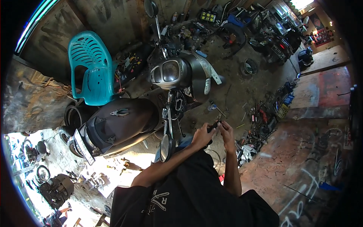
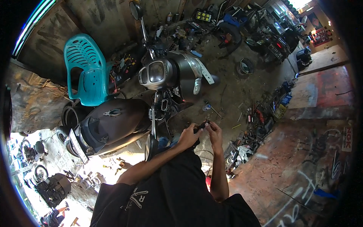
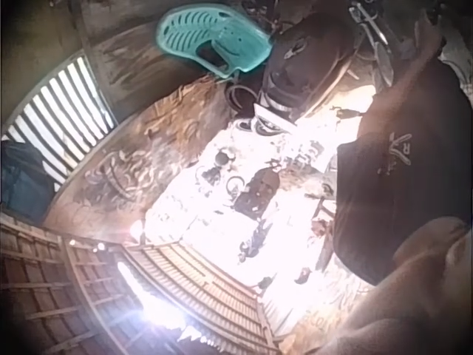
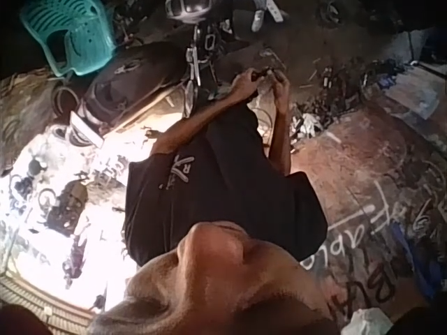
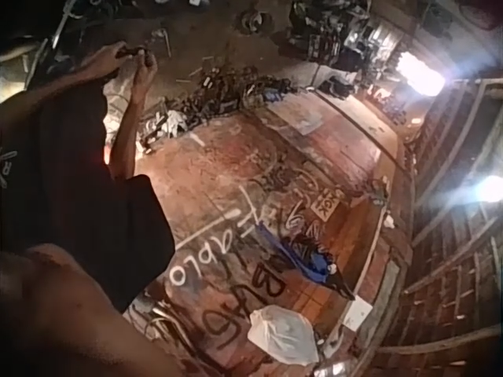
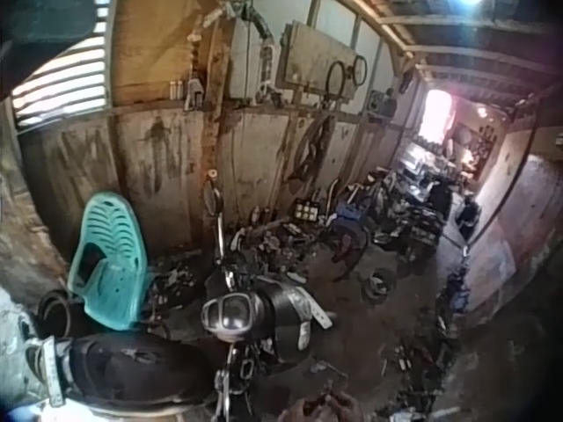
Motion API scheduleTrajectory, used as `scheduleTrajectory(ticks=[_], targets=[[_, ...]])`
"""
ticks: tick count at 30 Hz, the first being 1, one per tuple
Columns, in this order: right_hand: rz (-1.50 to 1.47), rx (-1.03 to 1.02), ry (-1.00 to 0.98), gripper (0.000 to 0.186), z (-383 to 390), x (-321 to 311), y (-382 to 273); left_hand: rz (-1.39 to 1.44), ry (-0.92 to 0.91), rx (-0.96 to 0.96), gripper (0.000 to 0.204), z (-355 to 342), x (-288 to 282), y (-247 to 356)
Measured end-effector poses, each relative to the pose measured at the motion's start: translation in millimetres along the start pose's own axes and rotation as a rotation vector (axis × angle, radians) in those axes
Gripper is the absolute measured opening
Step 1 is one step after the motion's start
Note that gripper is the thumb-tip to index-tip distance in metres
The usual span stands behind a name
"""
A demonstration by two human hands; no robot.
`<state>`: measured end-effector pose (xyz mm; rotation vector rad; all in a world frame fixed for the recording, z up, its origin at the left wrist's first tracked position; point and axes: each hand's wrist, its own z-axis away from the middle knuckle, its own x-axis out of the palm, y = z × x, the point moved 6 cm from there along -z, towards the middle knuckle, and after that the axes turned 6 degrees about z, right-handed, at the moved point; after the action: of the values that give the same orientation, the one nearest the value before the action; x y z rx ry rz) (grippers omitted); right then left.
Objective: Repairing or adjusting the wiring harness on the handlebars of a motorcycle scooter.
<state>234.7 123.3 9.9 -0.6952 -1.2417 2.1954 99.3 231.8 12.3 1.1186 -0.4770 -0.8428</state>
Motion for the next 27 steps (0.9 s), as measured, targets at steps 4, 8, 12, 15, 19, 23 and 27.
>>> scheduleTrajectory(ticks=[4, 8, 12, 15, 19, 23, 27], targets=[[-0.003, -0.001, 0.034, 0.026, -2, 3, 5, -0.128, 0.029, -0.069, 0.046, -9, 1, -2], [0.030, 0.040, 0.057, 0.025, -10, -1, 11, -0.136, 0.049, -0.072, 0.045, -8, 7, -2], [0.033, -0.036, 0.140, 0.025, -9, 6, -9, -0.162, 0.011, -0.136, 0.043, -10, 7, -11], [0.061, -0.082, 0.091, 0.024, -13, 1, -7, -0.079, -0.001, -0.169, 0.043, -9, 11, -9], [0.140, -0.145, 0.197, 0.024, -19, -11, 2, -0.096, -0.009, -0.125, 0.041, -8, 26, -2], [0.201, -0.077, 0.346, 0.030, -26, -33, 18, -0.039, -0.034, -0.068, 0.038, -5, 42, 17], [0.174, -0.008, 0.309, 0.035, -34, -32, 10, -0.003, 0.009, -0.048, 0.037, -12, 50, 9]])
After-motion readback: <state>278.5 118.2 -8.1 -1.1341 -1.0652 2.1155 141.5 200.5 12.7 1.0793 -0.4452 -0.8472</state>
